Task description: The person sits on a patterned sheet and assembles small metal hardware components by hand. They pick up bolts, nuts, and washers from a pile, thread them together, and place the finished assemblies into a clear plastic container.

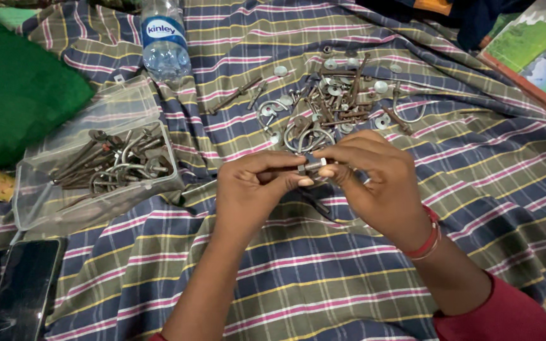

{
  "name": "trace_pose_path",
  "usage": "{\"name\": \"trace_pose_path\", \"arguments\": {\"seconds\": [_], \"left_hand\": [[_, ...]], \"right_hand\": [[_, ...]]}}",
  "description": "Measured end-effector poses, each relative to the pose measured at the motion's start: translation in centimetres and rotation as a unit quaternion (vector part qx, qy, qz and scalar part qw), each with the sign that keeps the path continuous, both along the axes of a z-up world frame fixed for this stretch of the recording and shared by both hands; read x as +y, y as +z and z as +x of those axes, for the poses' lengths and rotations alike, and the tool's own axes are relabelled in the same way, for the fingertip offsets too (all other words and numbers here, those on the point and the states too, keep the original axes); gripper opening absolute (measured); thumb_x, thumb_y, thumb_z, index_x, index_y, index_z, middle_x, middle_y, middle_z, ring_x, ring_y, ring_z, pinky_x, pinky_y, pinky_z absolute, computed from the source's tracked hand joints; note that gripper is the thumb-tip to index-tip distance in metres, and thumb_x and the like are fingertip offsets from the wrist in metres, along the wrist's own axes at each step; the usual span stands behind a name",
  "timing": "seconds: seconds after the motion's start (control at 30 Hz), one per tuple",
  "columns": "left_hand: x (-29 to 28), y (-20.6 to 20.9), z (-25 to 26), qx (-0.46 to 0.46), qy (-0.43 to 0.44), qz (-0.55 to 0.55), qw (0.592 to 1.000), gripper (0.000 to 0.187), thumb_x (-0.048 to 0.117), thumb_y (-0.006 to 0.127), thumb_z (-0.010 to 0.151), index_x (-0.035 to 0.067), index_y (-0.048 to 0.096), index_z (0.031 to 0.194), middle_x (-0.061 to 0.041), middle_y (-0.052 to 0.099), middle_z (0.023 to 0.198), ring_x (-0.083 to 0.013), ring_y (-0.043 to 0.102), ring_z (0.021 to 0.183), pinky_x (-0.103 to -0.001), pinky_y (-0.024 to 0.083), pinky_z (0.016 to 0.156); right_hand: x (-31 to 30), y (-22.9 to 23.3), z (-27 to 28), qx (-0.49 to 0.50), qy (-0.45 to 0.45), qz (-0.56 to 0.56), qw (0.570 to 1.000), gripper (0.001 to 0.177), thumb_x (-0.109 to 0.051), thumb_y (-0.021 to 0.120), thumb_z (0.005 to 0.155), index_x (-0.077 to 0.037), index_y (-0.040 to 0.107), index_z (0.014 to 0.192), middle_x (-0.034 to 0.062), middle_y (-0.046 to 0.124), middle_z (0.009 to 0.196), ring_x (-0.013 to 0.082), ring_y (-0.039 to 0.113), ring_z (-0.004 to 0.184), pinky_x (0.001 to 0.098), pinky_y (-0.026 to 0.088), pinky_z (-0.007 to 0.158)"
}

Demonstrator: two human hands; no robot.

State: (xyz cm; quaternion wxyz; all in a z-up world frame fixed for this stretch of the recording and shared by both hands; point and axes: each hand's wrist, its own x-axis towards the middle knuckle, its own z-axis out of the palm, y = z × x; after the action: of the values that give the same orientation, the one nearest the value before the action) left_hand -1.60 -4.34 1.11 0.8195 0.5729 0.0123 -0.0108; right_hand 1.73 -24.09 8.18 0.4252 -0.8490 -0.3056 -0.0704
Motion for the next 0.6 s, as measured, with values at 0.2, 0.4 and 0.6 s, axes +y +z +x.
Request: {"name": "trace_pose_path", "arguments": {"seconds": [0.2, 0.4, 0.6], "left_hand": [[-0.1, 0.2, 0.0, -0.033, 0.005, 0.003, 0.999, 0.022, -0.012, 0.074, 0.087, -0.006, 0.075, 0.108, -0.015, 0.077, 0.108, -0.0196, 0.077, 0.097, -0.028, 0.065, 0.087], [0.0, -0.1, -0.2, -0.043, 0.009, 0.034, 0.998, 0.021, -0.012, 0.075, 0.086, -0.006, 0.076, 0.107, -0.017, 0.077, 0.109, -0.02, 0.076, 0.098, -0.029, 0.064, 0.088], [-0.3, -0.3, -0.3, -0.058, 0.009, 0.061, 0.996, 0.021, -0.011, 0.075, 0.087, -0.004, 0.076, 0.107, -0.016, 0.077, 0.11, -0.02, 0.076, 0.1, -0.029, 0.064, 0.091]], "right_hand": [[0.1, -0.2, 0.1, 0.022, 0.003, 0.014, 1.0, 0.016, -0.011, 0.075, 0.094, -0.003, 0.075, 0.108, 0.0101, 0.075, 0.092, 0.0229, 0.071, 0.085, 0.0345, 0.053, 0.079], [0.0, -1.7, 0.1, 0.061, -0.016, 0.004, 0.998, 0.019, -0.016, 0.065, 0.103, -0.001, 0.074, 0.096, 0.0077, 0.073, 0.08, 0.0192, 0.067, 0.075, 0.0337, 0.05, 0.074], [-0.2, -3.7, 0.0, 0.3, -0.095, 0.014, 0.949, 0.043, -0.027, 0.059, 0.106, 0.002, 0.075, 0.079, 0.0089, 0.074, 0.069, 0.0147, 0.069, 0.06, 0.0305, 0.053, 0.056]]}}
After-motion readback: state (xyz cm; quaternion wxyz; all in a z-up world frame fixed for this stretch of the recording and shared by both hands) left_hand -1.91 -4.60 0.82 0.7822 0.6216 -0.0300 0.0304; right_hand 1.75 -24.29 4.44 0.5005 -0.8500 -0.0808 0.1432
